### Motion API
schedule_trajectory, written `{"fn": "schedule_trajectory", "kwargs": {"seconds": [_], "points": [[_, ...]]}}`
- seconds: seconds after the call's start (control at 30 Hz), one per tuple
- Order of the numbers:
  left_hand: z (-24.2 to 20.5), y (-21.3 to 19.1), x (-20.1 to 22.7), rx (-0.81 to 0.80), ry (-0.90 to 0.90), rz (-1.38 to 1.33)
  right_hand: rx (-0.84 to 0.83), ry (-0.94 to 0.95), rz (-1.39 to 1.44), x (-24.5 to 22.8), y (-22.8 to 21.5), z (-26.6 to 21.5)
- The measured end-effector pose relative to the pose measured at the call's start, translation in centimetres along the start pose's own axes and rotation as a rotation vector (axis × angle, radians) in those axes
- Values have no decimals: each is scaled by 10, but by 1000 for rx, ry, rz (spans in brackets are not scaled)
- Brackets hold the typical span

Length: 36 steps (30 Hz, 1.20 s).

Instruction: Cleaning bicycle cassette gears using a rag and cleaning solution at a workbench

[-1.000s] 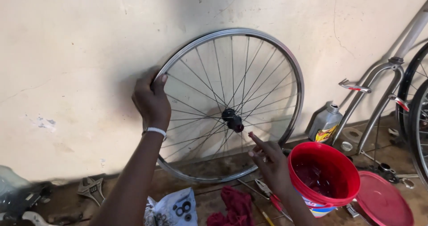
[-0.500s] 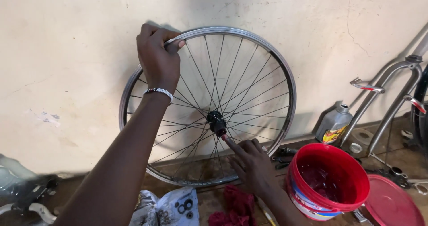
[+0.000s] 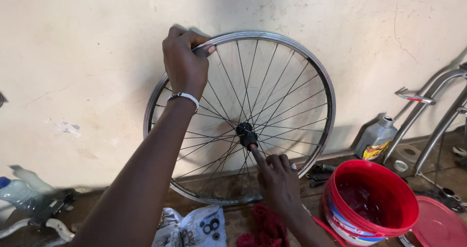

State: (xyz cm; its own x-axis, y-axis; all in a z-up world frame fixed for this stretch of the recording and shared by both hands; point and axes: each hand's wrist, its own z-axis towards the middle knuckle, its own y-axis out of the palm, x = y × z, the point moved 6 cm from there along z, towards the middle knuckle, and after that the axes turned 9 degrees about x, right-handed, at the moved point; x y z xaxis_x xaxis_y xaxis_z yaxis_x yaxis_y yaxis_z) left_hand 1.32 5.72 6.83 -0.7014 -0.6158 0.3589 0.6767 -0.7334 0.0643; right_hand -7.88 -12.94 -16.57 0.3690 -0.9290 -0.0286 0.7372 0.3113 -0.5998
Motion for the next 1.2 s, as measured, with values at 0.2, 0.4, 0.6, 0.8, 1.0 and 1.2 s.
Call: {"fn": "schedule_trajectory", "kwargs": {"seconds": [0.2, 0.4, 0.6, 0.8, 1.0, 1.2], "points": [[-1, 0, 0, -4, -27, 9, -45, 114, 123, -9, 12, -5], [-2, 0, 0, 5, -45, 39, 7, 487, 625, -23, 17, -11], [-2, 1, -2, 17, -42, 39, 42, 652, 950, -32, 3, -4], [0, 0, -1, -2, -77, 43, -30, 598, 636, -25, -3, -10], [0, 1, -6, -2, -85, 79, -329, 350, 138, -46, 16, -3], [-2, 5, -11, -40, -189, 170, -526, 267, -90, -61, 10, 29]]}}
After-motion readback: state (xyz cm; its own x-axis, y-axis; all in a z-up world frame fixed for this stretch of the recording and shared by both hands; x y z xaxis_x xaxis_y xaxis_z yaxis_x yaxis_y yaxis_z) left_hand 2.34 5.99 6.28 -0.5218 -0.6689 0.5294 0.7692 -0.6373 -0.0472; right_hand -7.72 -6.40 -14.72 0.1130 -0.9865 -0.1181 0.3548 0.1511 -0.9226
